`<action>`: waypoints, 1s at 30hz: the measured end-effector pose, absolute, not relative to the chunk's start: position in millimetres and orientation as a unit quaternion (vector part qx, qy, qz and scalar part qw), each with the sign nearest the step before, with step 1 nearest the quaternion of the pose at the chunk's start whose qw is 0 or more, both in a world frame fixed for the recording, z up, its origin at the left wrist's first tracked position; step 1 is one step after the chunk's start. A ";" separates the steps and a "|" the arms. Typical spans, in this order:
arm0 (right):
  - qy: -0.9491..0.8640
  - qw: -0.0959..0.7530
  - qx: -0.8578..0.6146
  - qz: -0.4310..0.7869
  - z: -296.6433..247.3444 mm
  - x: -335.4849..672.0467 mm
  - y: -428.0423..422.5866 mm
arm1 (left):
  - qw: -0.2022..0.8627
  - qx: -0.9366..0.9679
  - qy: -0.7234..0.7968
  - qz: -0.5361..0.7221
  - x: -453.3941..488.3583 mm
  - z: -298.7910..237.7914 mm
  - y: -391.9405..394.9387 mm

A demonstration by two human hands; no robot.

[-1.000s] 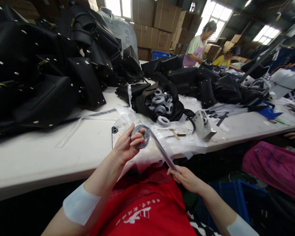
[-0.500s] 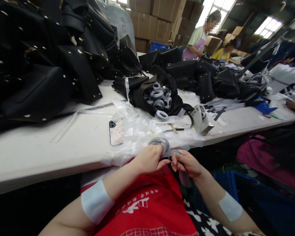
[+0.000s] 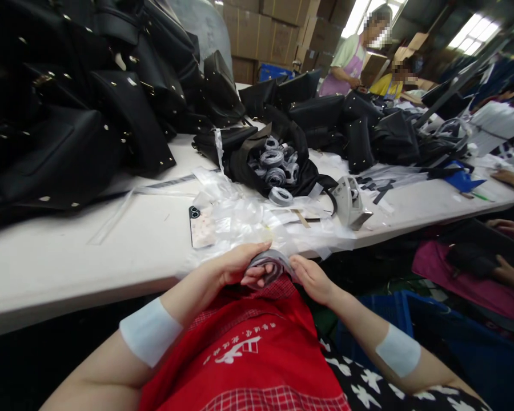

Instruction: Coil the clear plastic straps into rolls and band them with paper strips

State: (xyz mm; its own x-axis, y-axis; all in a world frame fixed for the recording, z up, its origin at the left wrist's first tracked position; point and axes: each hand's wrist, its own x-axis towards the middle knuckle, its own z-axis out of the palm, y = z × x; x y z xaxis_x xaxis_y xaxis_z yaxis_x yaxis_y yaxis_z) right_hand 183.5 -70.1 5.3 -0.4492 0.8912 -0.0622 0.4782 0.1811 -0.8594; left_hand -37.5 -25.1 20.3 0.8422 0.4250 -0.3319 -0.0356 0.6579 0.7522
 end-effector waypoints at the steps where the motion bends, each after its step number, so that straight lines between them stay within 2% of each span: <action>1: -0.705 0.286 -0.451 0.467 3.4 171.8 -72.9 | 0.895 0.340 0.234 0.171 -35.2 21.6 -24.9; 5: -0.623 0.424 -0.388 0.531 0.4 126.1 -78.5 | 0.910 0.167 0.185 0.330 -23.3 33.1 -26.6; 8: -0.539 0.457 -0.431 0.561 -3.3 110.3 -77.1 | 0.893 0.112 0.170 0.401 -18.2 34.6 -30.2; 11: -0.521 0.433 -0.456 0.577 -7.6 116.5 -75.0 | 0.877 0.129 0.198 0.418 -19.8 24.3 -33.6; 14: -0.604 0.400 -0.467 0.508 -1.4 137.5 -73.6 | 0.792 0.241 0.311 0.466 -29.2 11.9 -36.8; 15: -0.646 0.357 -0.463 0.492 3.8 145.6 -73.1 | 0.739 0.302 0.356 0.486 -33.4 9.1 -38.2; 17: -0.718 0.218 -0.437 0.496 16.4 159.9 -71.5 | 0.639 0.446 0.410 0.474 -41.0 5.9 -42.1; 19: -0.750 0.094 -0.404 0.515 27.4 169.4 -69.4 | 0.582 0.590 0.404 0.388 -44.7 4.7 -47.2; 20: -0.756 0.064 -0.393 0.520 30.9 172.0 -68.3 | 0.563 0.645 0.387 0.343 -44.6 4.3 -50.0; 23: -0.758 0.074 -0.393 0.515 31.1 172.5 -66.7 | 0.522 0.711 0.361 0.302 -38.6 1.0 -57.2; 30: -0.735 0.203 -0.467 0.447 -1.8 153.0 -81.0 | 0.482 0.555 0.485 0.474 -26.7 -16.2 -63.2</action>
